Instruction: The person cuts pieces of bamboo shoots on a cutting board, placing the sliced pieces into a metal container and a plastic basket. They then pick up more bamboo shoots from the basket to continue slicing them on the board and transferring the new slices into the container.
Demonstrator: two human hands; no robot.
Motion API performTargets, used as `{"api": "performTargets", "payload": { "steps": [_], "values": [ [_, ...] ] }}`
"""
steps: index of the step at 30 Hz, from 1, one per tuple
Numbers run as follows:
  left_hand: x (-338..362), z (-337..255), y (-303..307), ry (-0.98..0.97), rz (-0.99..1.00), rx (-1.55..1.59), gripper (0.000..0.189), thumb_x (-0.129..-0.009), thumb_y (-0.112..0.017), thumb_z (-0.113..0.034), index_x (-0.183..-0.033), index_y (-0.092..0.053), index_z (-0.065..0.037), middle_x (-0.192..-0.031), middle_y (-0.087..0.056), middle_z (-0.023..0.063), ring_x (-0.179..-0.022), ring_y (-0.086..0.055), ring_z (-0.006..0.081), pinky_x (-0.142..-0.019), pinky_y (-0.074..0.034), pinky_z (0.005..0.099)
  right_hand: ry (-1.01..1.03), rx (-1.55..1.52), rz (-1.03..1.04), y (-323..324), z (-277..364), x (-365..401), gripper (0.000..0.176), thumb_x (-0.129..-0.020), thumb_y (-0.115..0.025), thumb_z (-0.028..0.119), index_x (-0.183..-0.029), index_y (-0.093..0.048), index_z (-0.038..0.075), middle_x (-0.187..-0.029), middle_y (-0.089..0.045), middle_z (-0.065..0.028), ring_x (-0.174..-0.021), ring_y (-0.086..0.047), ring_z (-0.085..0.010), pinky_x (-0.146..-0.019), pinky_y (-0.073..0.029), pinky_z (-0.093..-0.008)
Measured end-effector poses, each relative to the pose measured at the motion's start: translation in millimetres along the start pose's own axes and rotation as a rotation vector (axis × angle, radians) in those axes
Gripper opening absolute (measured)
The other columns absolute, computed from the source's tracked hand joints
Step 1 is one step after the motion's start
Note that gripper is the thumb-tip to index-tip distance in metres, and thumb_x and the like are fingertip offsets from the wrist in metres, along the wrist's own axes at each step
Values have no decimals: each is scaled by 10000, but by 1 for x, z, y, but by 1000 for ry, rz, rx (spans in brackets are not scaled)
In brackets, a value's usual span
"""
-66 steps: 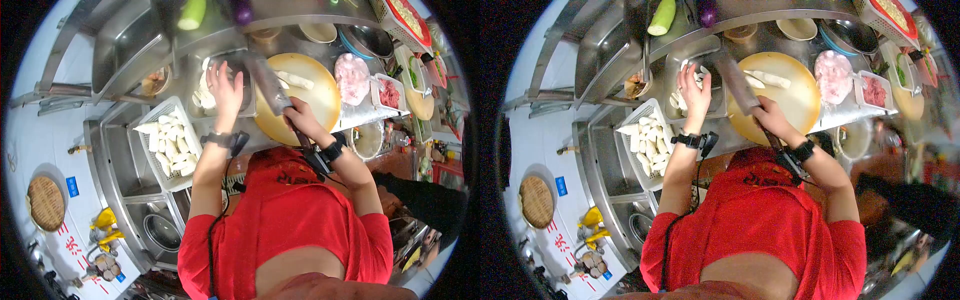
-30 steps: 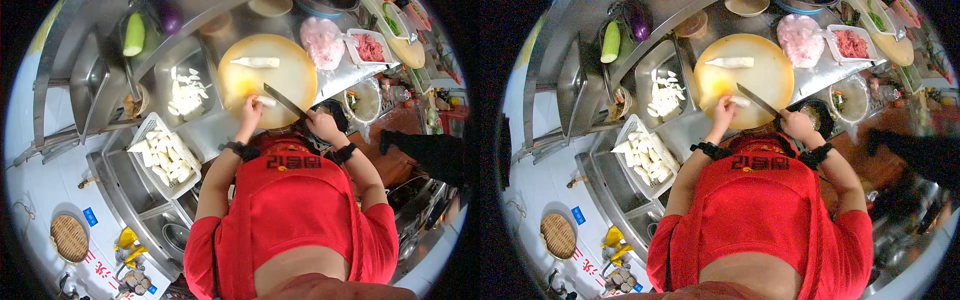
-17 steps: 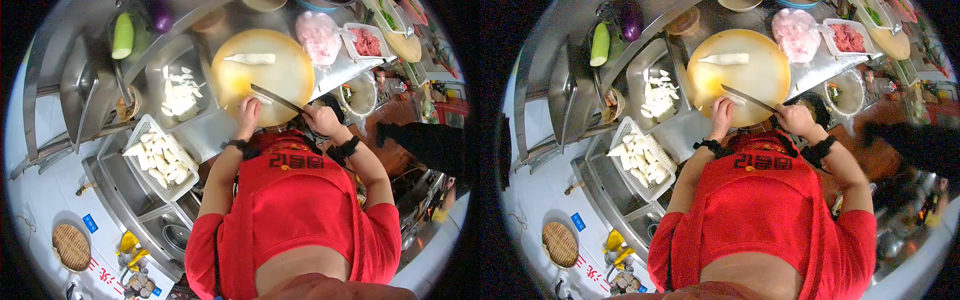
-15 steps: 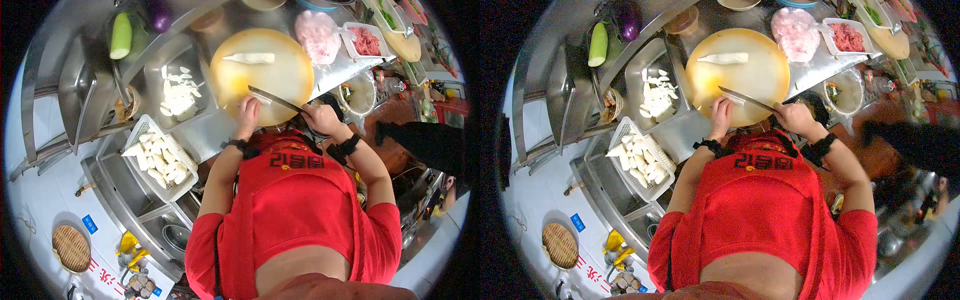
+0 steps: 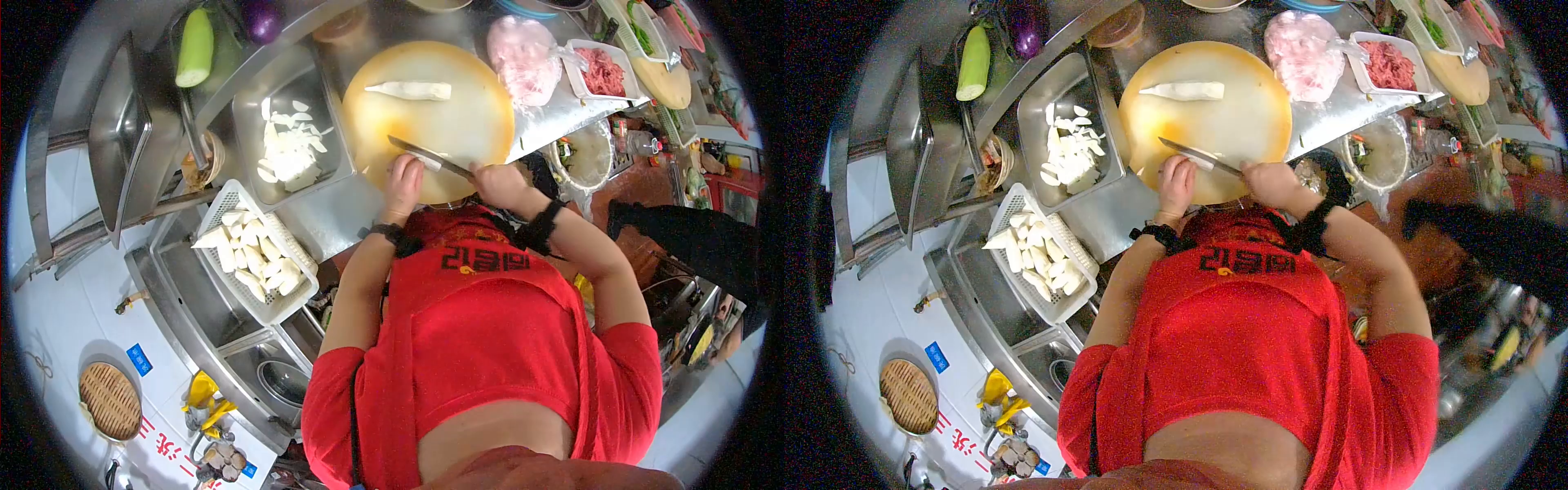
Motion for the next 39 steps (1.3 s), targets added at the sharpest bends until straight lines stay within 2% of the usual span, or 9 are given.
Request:
{"api": "performTargets", "payload": {
  "steps": [10, 13, 16, 18, 25, 27, 28, 30, 39],
  "values": [
    [-18, -14, 11, 18, 17, -36, 137, -766, -636, -85, -898, -607, -66, -976, -544, 79, -901, -535, 292, -776, -448, 375, -120, -64, -67, 13, -19, 18, 187, -844, -475, 202, -941, -502, 44, -670, -614, -169, -615, -614, -352, -533, -486, -448],
    [-26, -21, 2, -14, 124, -119, 169, -769, -644, -124, -926, -610, -72, -998, -544, 75, -952, -518, 290, -813, -436, 376, -209, -72, -114, 18, -47, 29, 200, -865, -476, 235, -944, -498, 52, -658, -601, -179, -626, -605, -364, -543, -479, -459],
    [-19, -10, -12, 25, 221, -96, 195, -759, -661, -165, -925, -612, -75, -994, -545, 76, -959, -505, 291, -823, -422, 393, -139, -78, -204, 27, -42, 37, 226, -871, -490, 267, -908, -495, 43, -614, -583, -187, -588, -593, -367, -516, -467, -468],
    [-15, -6, -3, 41, 65, -42, 197, -755, -669, -191, -895, -601, -70, -1004, -526, 86, -977, -485, 299, -856, -389, 395, -138, -75, -146, 26, -30, 36, 218, -872, -484, 263, -924, -496, 51, -618, -592, -168, -592, -603, -354, -523, -475, -462],
    [-7, 9, 14, 168, 19, -206, 166, -744, -667, -169, -824, -572, -59, -947, -541, 88, -888, -519, 296, -797, -407, 423, -81, -13, -162, 16, -23, 31, 237, -876, -477, 264, -918, -501, 32, -618, -604, -153, -556, -613, -324, -482, -482, -432],
    [-11, 3, 32, 210, -154, -217, 144, -742, -658, -146, -834, -579, -69, -935, -549, 76, -909, -514, 292, -801, -401, 406, -81, -20, -157, 14, -23, 32, 240, -878, -476, 268, -922, -502, 34, -627, -607, -156, -564, -615, -325, -492, -484, -433],
    [-10, 4, 31, 215, -154, -217, 144, -742, -658, -146, -834, -579, -69, -935, -549, 76, -909, -514, 292, -801, -401, 406, -82, -28, -150, 13, -23, 33, 243, -879, -475, 273, -926, -503, 35, -635, -610, -160, -571, -616, -326, -503, -487, -435],
    [-8, 1, 12, 134, 61, -143, 125, -749, -652, -143, -823, -586, -69, -942, -549, 83, -898, -522, 296, -785, -416, 395, -104, -27, -111, 3, -21, 27, 249, -881, -473, 277, -931, -504, 35, -642, -611, -163, -577, -618, -329, -507, -487, -437],
    [-5, -3, 0, 68, 13, -70, 101, -782, -628, -129, -858, -600, -68, -916, -553, 80, -862, -534, 289, -748, -435, 387, -123, -16, -70, 8, -16, 26, 266, -886, -463, 290, -925, -510, 32, -653, -617, -166, -590, -621, -334, -510, -488, -436]
  ]
}}
Point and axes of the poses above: each hand's wrist, its own x-axis away from the middle knuckle, its own y-axis out of the back of the hand, z = x × y, the point moved 8 cm from there along -x, towards the middle knuckle
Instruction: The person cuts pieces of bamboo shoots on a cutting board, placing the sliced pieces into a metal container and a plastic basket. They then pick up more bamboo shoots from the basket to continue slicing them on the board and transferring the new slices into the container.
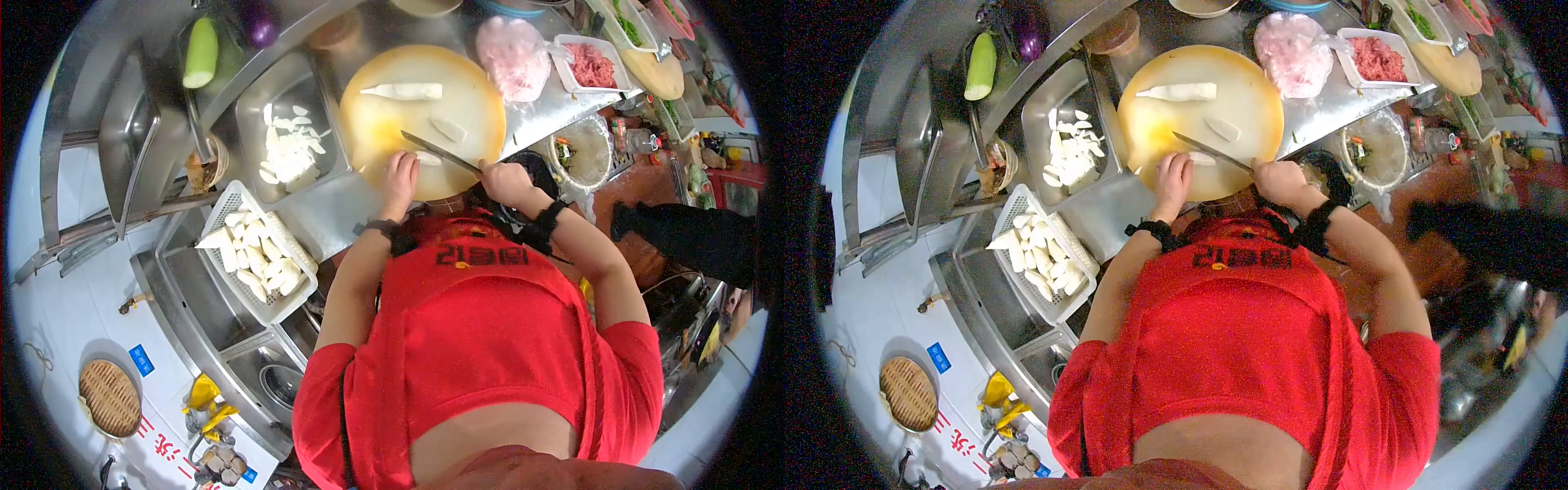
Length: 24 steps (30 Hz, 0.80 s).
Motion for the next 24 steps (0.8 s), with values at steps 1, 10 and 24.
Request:
{"api": "performTargets", "payload": {
  "steps": [1, 10, 24],
  "values": [
    [0, 1, 0, -3, 1, 1, 101, -782, -628, -129, -858, -600, -68, -916, -553, 80, -862, -534, 289, -748, -435, 387, -34, 7, 22, -5, -2, -3, 273, -885, -465, 295, -928, -509, 30, -653, -617, -168, -593, -621, -335, -518, -490, -437],
    [1, 1, -3, -66, 36, -11, 82, -778, -630, -110, -844, -601, -70, -899, -547, 78, -829, -537, 293, -730, -439, 390, -36, 7, 48, -15, 1, -6, 268, -879, -459, 273, -940, -505, 16, -711, -630, -180, -634, -634, -329, -521, -499, -436],
    [0, 4, -5, -90, 31, -33, 101, -768, -644, -104, -852, -592, -87, -927, -541, 74, -845, -542, 284, -740, -438, 374, 11, -34, -24, 4, 13, -11, 255, -885, -457, 269, -901, -516, 22, -680, -624, -171, -623, -629, -329, -538, -495, -435]
  ]
}}
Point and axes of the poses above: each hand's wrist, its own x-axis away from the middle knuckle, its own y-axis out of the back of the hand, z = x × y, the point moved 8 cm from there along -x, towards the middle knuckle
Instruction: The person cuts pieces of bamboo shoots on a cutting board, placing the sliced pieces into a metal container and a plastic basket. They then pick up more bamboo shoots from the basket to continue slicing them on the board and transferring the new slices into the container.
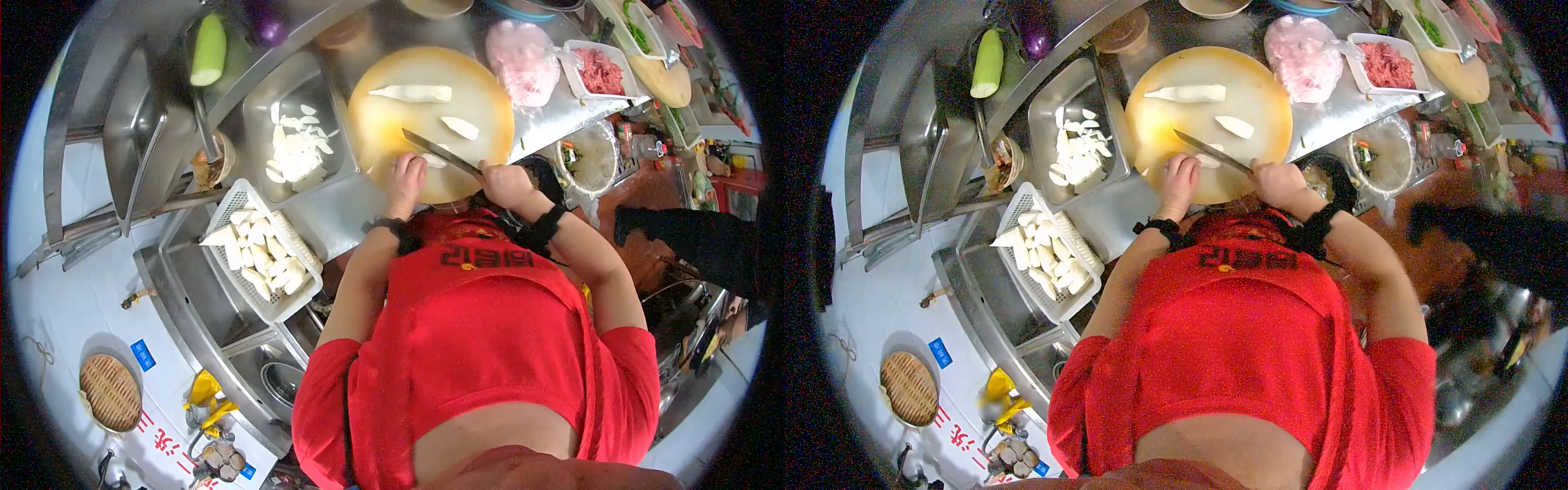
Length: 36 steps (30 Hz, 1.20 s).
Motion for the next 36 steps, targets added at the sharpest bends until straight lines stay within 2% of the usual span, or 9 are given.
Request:
{"api": "performTargets", "payload": {
  "steps": [8, 13, 16, 22, 26, 28, 31, 34, 36],
  "values": [
    [0, 2, -3, 15, 9, -27, 115, -759, -650, -103, -851, -585, -82, -925, -537, 74, -842, -540, 284, -738, -443, 377, -65, 64, 46, -15, 0, -10, 257, -892, -445, 272, -901, -508, 23, -688, -625, -172, -644, -632, -329, -555, -496, -437],
    [2, -1, -1, -5, 3, -19, 124, -751, -649, -90, -850, -575, -79, -920, -533, 80, -843, -539, 280, -736, -448, 378, -11, 7, -2, 10, 11, -1, 253, -888, -442, 260, -891, -510, 17, -690, -632, -164, -630, -638, -315, -543, -504, -425],
    [0, -2, 0, -13, -14, -20, 121, -750, -651, -90, -846, -578, -80, -910, -534, 76, -840, -539, 275, -737, -450, 372, -38, 66, 21, -20, 5, -9, 260, -890, -447, 272, -893, -514, 22, -690, -632, -164, -628, -637, -315, -549, -504, -426],
    [-1, -3, 1, -3, -11, -23, 114, -747, -654, -90, -835, -582, -79, -909, -536, 75, -836, -535, 273, -734, -454, 369, -3, 28, 17, 16, 14, -4, 263, -896, -436, 269, -895, -513, 17, -681, -628, -173, -621, -634, -325, -545, -508, -427],
    [3, -5, 3, 0, -26, -41, 106, -747, -656, -92, -824, -585, -78, -904, -534, 75, -835, -534, 270, -725, -456, 368, -26, 44, 37, -14, 11, -12, 278, -900, -432, 280, -898, -515, 14, -688, -631, -168, -632, -635, -325, -566, -507, -440],
    [-4, -3, 4, -6, -21, -54, 105, -746, -656, -90, -823, -585, -78, -901, -533, 76, -834, -534, 270, -723, -457, 368, -24, -23, -44, -10, 8, -18, 302, -883, -481, 314, -865, -502, 14, -640, -606, -200, -603, -618, -358, -549, -497, -455],
    [-2, -1, 1, 3, -21, -35, 95, -759, -655, -121, -821, -597, -80, -923, -551, 67, -835, -550, 278, -726, -455, 372, -16, -8, -24, 5, 8, -13, 298, -879, -487, 311, -868, -504, 14, -643, -607, -199, -606, -620, -354, -554, -499, -454],
    [2, -2, 1, 12, -32, -8, 100, -747, -653, -87, -817, -582, -78, -903, -532, 81, -835, -535, 277, -726, -456, 369, -13, -3, -12, -4, 12, -12, 281, -892, -446, 289, -909, -519, 19, -690, -632, -174, -646, -640, -322, -559, -508, -433],
    [-1, -3, 3, -13, -38, -14, 106, -746, -654, -87, -818, -577, -76, -900, -530, 81, -836, -533, 280, -727, -453, 373, -9, -15, -39, -18, 12, -14, 277, -882, -473, 294, -890, -516, 20, -656, -616, -179, -620, -629, -336, -544, -502, -437]
  ]
}}
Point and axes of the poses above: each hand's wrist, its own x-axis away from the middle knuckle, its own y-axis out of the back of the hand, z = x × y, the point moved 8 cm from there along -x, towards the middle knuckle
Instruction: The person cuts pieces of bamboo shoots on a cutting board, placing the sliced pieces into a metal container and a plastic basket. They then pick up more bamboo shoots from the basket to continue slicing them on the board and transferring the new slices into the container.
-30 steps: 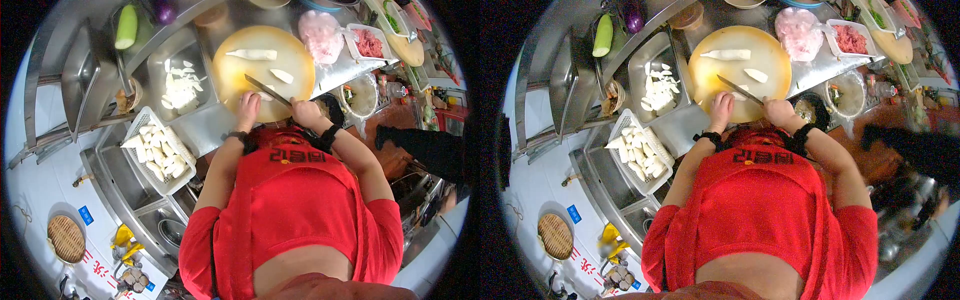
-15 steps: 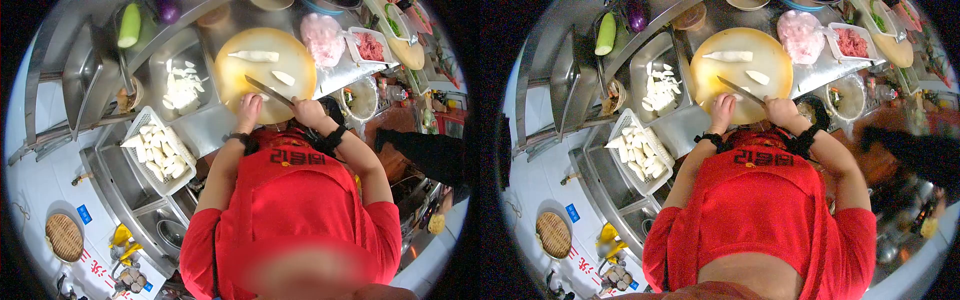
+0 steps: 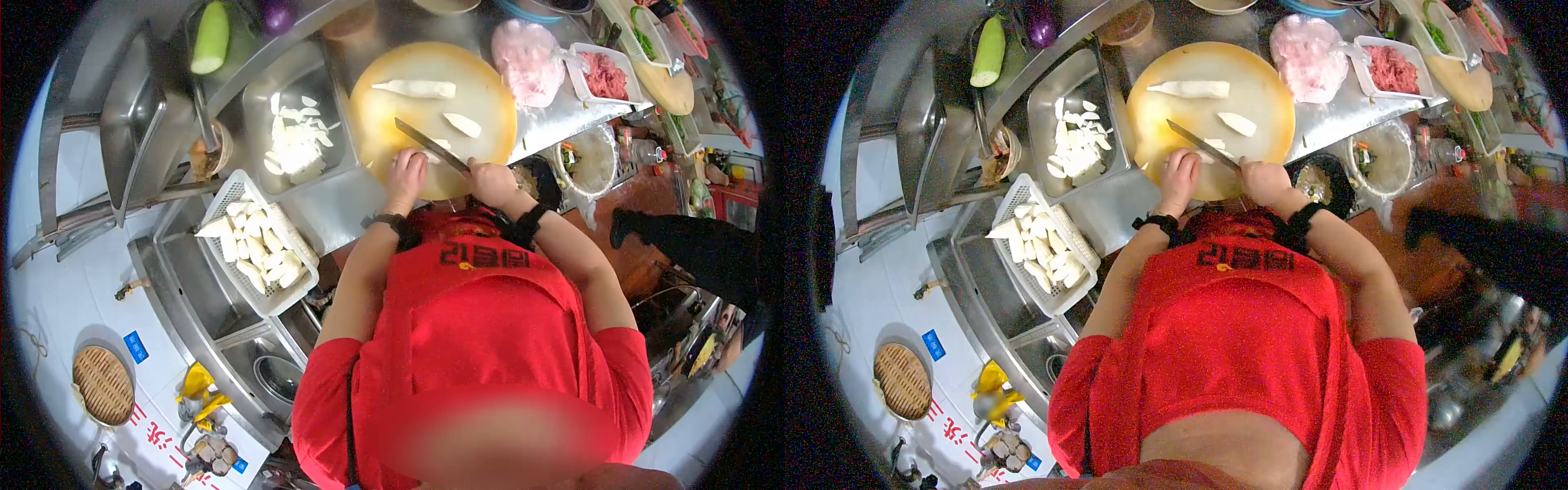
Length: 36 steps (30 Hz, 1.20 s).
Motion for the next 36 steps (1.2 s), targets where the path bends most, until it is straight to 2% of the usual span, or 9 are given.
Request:
{"api": "performTargets", "payload": {
  "steps": [8, 10, 14, 25, 29, 32, 34, 35, 36],
  "values": [
    [3, 4, -4, 35, 23, -8, 108, -745, -659, -104, -822, -588, -79, -913, -538, 69, -832, -543, 273, -723, -454, 375, 42, 5, -63, 20, 5, 2, 264, -865, -511, 288, -851, -518, 25, -601, -595, -171, -567, -615, -337, -519, -497, -430],
    [3, 2, -3, 28, 18, 9, 113, -748, -656, -100, -822, -575, -71, -919, -528, 79, -844, -534, 283, -729, -455, 381, -26, 20, 63, -2, 4, -6, 247, -868, -469, 257, -908, -508, 16, -697, -633, -172, -649, -639, -326, -562, -505, -425],
    [0, 3, -1, 15, 8, -27, 108, -743, -662, -107, -820, -589, -84, -914, -539, 68, -828, -544, 272, -713, -459, 373, 45, 51, -6, 9, 3, -9, 251, -876, -462, 260, -902, -508, 15, -705, -634, -175, -646, -638, -328, -562, -504, -426],
    [-6, -1, 6, 15, 11, -2, 125, -735, -652, -87, -827, -567, -83, -917, -527, 73, -836, -532, 280, -723, -459, 378, -26, 38, 63, 13, 2, -9, 237, -870, -466, 250, -914, -524, 25, -747, -643, -172, -700, -644, -331, -607, -509, -433],
    [-15, -16, 9, -78, 72, 4, 109, -751, -629, -92, -852, -591, -79, -944, -549, 75, -865, -546, 276, -759, -457, 381, -114, 72, 76, 12, -21, -3, 221, -838, -490, 239, -933, -510, 40, -757, -641, -176, -715, -645, -324, -623, -510, -431],
    [-15, -22, -2, -167, 257, 5, 106, -755, -617, -97, -860, -605, -83, -950, -570, 82, -872, -561, 284, -770, -462, 382, -116, 30, 38, 11, -21, -1, 216, -839, -488, 234, -930, -506, 38, -744, -638, -178, -696, -642, -331, -617, -509, -437],
    [-13, 3, -14, 136, 299, -74, 125, -756, -608, -99, -880, -625, -99, -931, -589, 94, -869, -575, 309, -773, -468, 387, -113, 33, 36, 5, -23, -2, 215, -849, -479, 232, -930, -504, 35, -737, -636, -180, -692, -640, -336, -617, -508, -441],
    [-14, 5, -18, 130, 302, -72, 125, -756, -608, -99, -880, -625, -99, -931, -589, 94, -869, -575, 309, -773, -468, 387, -112, 38, 37, 2, -24, -1, 214, -858, -469, 231, -930, -502, 32, -731, -634, -181, -689, -638, -341, -616, -506, -446],
    [-11, 19, -24, 318, 343, 39, 133, -758, -606, -101, -889, -631, -101, -911, -592, 100, -859, -578, 321, -767, -470, 391, -118, 36, 34, 3, -25, 0, 214, -858, -469, 231, -930, -502, 32, -731, -634, -181, -689, -638, -341, -616, -506, -446]
  ]
}}
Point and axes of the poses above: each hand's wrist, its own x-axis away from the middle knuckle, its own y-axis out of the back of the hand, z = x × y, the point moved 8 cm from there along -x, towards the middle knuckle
